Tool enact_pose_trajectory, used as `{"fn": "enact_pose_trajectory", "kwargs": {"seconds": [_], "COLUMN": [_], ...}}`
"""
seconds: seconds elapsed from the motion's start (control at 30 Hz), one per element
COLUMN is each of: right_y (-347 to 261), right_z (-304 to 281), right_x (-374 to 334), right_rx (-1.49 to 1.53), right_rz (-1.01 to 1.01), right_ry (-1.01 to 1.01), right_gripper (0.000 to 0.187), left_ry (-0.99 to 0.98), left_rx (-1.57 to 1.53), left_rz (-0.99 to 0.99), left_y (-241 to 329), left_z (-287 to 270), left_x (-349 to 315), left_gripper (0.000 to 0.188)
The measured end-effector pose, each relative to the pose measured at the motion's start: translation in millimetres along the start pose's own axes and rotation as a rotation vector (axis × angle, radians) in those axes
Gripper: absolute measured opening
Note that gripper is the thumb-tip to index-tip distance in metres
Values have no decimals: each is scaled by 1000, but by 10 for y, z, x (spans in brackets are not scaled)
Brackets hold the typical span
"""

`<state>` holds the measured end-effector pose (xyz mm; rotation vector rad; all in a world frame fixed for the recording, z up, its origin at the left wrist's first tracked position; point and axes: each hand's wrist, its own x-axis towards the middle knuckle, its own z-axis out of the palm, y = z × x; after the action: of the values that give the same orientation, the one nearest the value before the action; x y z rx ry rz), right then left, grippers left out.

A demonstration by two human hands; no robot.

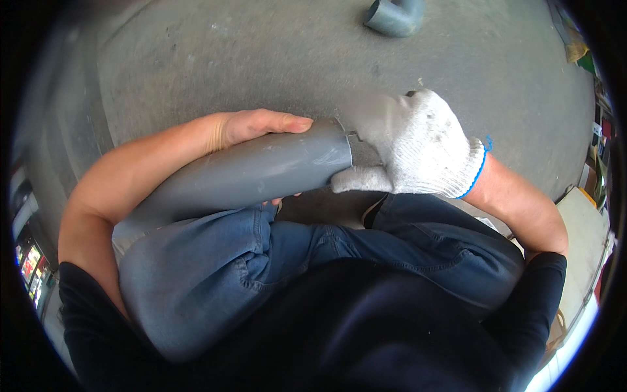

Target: The person carries a PVC pipe and elbow fitting, then sits on the floor to assemble them. They use a utility knife to trim the pipe ends and fit the elbow into the pipe.

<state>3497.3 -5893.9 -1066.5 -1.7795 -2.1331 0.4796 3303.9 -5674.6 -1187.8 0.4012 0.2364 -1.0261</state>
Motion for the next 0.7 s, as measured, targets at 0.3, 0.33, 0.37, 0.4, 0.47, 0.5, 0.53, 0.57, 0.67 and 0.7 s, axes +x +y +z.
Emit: {"fn": "enact_pose_trajectory", "kwargs": {"seconds": [0.3, 0.33, 0.37, 0.4, 0.47, 0.5, 0.53, 0.57, 0.67, 0.7], "right_y": [-64, -49, -19, 6, 30, 36, 46, 57, 81, 88], "right_z": [78, 116, 163, 184, 123, 80, 45, 14, 43, 97], "right_x": [-68, -77, -85, -79, -23, 20, 59, 85, 106, 54], "right_rx": [-115, -107, -101, -95, -10, 35, 35, 35, -39, -66], "right_rz": [-112, -94, -77, -62, -10, 14, 16, 20, -41, -71], "right_ry": [-191, -159, -128, -96, -29, 5, 9, 11, 34, 1], "right_gripper": [51, 51, 52, 53, 55, 57, 59, 61, 55, 53], "left_ry": [-56, -74, -91, -109, -146, -150, -155, -149, -115, -105], "left_rx": [-134, -166, -193, -215, -254, -234, -214, -231, -312, -318], "left_rz": [-19, -23, -24, -25, -26, -19, -12, -25, -73, -82], "left_y": [-29, -38, -32, -24, -15, -60, -147, -142, -132, -143], "left_z": [-8, -10, -7, -10, -4, -59, -159, -150, -130, -120], "left_x": [-30, -34, -39, -36, -38, -47, -51, -55, -67, -66], "left_gripper": [82, 82, 83, 83, 88, 90, 91, 92, 95, 95]}}
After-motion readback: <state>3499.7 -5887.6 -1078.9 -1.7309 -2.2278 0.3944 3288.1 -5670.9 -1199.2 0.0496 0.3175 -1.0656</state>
